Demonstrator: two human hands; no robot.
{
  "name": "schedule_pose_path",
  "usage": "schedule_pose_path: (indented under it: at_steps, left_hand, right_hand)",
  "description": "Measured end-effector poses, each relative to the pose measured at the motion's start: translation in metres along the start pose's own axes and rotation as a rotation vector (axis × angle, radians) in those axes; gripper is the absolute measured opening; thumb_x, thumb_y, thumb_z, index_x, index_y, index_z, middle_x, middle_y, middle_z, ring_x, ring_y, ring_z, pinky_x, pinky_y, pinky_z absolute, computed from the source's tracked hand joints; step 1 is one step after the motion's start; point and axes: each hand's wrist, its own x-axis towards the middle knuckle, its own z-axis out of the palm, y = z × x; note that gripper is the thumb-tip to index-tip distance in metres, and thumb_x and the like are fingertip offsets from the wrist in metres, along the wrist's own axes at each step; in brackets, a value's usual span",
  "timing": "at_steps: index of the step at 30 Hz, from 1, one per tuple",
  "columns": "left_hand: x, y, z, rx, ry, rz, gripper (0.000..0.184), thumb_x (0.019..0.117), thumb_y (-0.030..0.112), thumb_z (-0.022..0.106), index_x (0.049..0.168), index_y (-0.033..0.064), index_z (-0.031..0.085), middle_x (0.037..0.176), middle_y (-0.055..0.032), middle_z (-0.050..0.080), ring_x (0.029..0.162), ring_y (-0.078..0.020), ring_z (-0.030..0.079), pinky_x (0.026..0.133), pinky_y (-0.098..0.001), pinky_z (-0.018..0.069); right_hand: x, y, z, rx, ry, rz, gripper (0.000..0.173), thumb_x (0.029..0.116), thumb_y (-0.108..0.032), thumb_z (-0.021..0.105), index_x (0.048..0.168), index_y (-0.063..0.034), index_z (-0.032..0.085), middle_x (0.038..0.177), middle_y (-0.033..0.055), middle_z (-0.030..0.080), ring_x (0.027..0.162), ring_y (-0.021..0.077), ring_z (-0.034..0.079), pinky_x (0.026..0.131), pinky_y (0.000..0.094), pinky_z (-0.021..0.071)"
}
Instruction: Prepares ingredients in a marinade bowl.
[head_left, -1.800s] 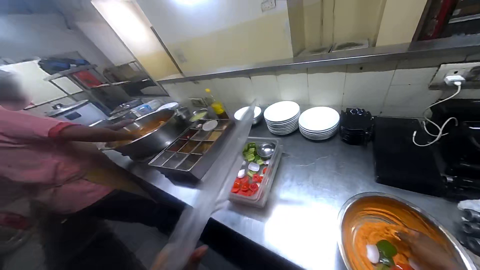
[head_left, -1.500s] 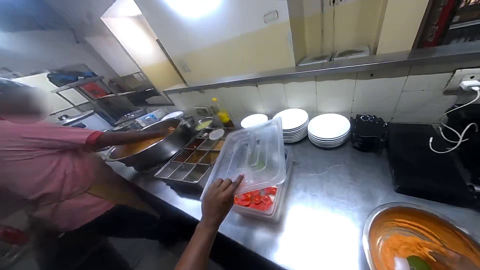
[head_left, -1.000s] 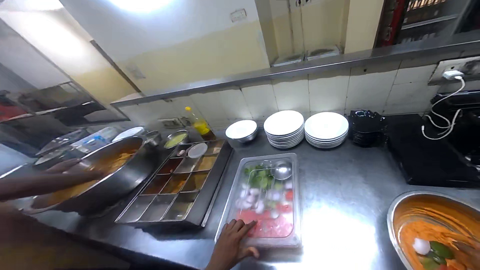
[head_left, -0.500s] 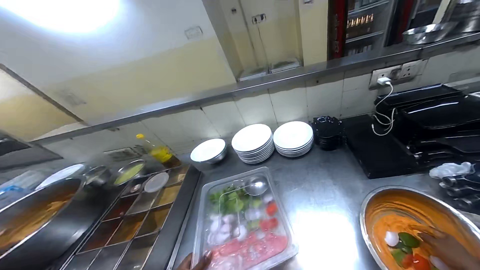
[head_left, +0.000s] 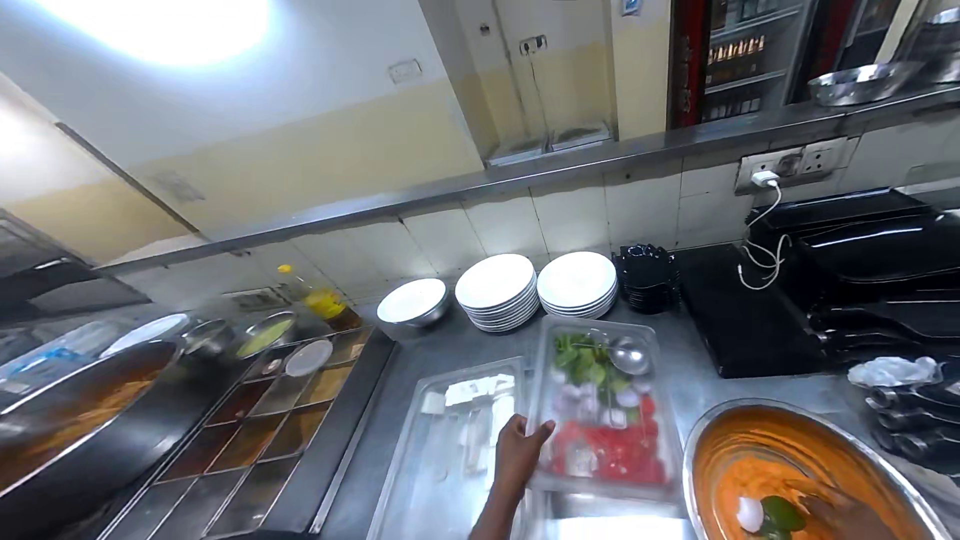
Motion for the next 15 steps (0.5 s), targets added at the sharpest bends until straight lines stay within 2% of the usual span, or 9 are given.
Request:
schedule_pose_path:
  at_steps: [2,5,7,9,10,12,13,15]
  left_hand:
    - [0.013,0.002,0.01,0.106,-0.014,0.001,0.042,0.0905,0.028,0.079,0.104,-0.0068,0.06,0.093,-0.0196,0.063,0.084,-0.029,0.063,0.08,-0.0477,0.0531]
    - [0.024,0.007,0.024,0.305,-0.084,-0.092,0.046,0.101,0.029,0.065,0.124,-0.0096,0.058,0.115,-0.0276,0.064,0.108,-0.0371,0.064,0.097,-0.0516,0.0495]
    - [0.022,0.011,0.032,0.416,-0.128,-0.118,0.043,0.1056,0.024,0.056,0.134,-0.009,0.053,0.128,-0.0291,0.061,0.122,-0.0389,0.06,0.106,-0.0515,0.046]
    - [0.01,0.023,0.029,0.49,-0.143,-0.02,0.049,0.105,0.013,0.052,0.148,-0.0066,0.042,0.144,-0.0279,0.053,0.135,-0.038,0.053,0.114,-0.0492,0.0408]
    - [0.004,0.026,0.019,0.484,-0.117,0.064,0.054,0.1035,0.01,0.053,0.153,-0.0051,0.037,0.151,-0.0267,0.047,0.141,-0.0373,0.048,0.118,-0.0479,0.0368]
    - [0.006,0.011,-0.02,0.462,0.09,0.177,0.055,0.1017,0.014,0.058,0.152,-0.0006,0.042,0.152,-0.0246,0.048,0.14,-0.0386,0.048,0.117,-0.0519,0.0382]
    - [0.013,-0.01,-0.049,0.481,0.213,0.162,0.058,0.1006,0.018,0.061,0.152,-0.0001,0.043,0.153,-0.0257,0.046,0.142,-0.0403,0.046,0.118,-0.0541,0.0368]
    - [0.023,-0.071,-0.116,0.574,0.404,0.003,0.079,0.0958,0.031,0.07,0.156,-0.0049,0.033,0.157,-0.0327,0.036,0.147,-0.0471,0.035,0.12,-0.0615,0.0277]
  right_hand:
    - [-0.001,-0.003,-0.003,0.001,0.013,0.002,0.033,0.0982,-0.01,0.061,0.127,0.0074,0.063,0.122,0.0255,0.065,0.109,0.0289,0.062,0.097,0.0486,0.0488]
    - [-0.001,-0.003,-0.008,0.002,-0.004,0.002,0.036,0.0998,-0.011,0.06,0.131,0.008,0.061,0.127,0.0266,0.063,0.114,0.0302,0.062,0.1,0.0493,0.0483]
    - [0.002,-0.002,-0.007,-0.011,-0.024,-0.011,0.037,0.0995,-0.011,0.06,0.131,0.0076,0.061,0.128,0.0269,0.063,0.114,0.0303,0.062,0.1,0.0491,0.048]
    - [0.004,-0.002,-0.006,-0.022,-0.029,-0.002,0.038,0.0998,-0.012,0.06,0.133,0.0076,0.06,0.129,0.0268,0.063,0.116,0.0306,0.062,0.102,0.0494,0.0473]
    - [0.004,-0.002,-0.005,-0.028,-0.025,0.001,0.038,0.0997,-0.012,0.06,0.132,0.008,0.061,0.128,0.0268,0.063,0.115,0.0303,0.062,0.102,0.0495,0.0476]
    - [0.005,-0.002,-0.005,-0.032,-0.013,-0.003,0.036,0.099,-0.011,0.061,0.129,0.008,0.061,0.125,0.0257,0.064,0.111,0.0278,0.062,0.098,0.0476,0.0489]
    - [0.005,0.0,-0.005,-0.029,-0.009,-0.004,0.035,0.0991,-0.011,0.061,0.129,0.008,0.061,0.124,0.0256,0.064,0.109,0.0267,0.062,0.097,0.0467,0.0494]
    - [0.005,0.004,-0.004,-0.025,-0.013,-0.011,0.037,0.0994,-0.011,0.06,0.13,0.0081,0.06,0.125,0.0249,0.063,0.109,0.0248,0.062,0.097,0.045,0.0497]
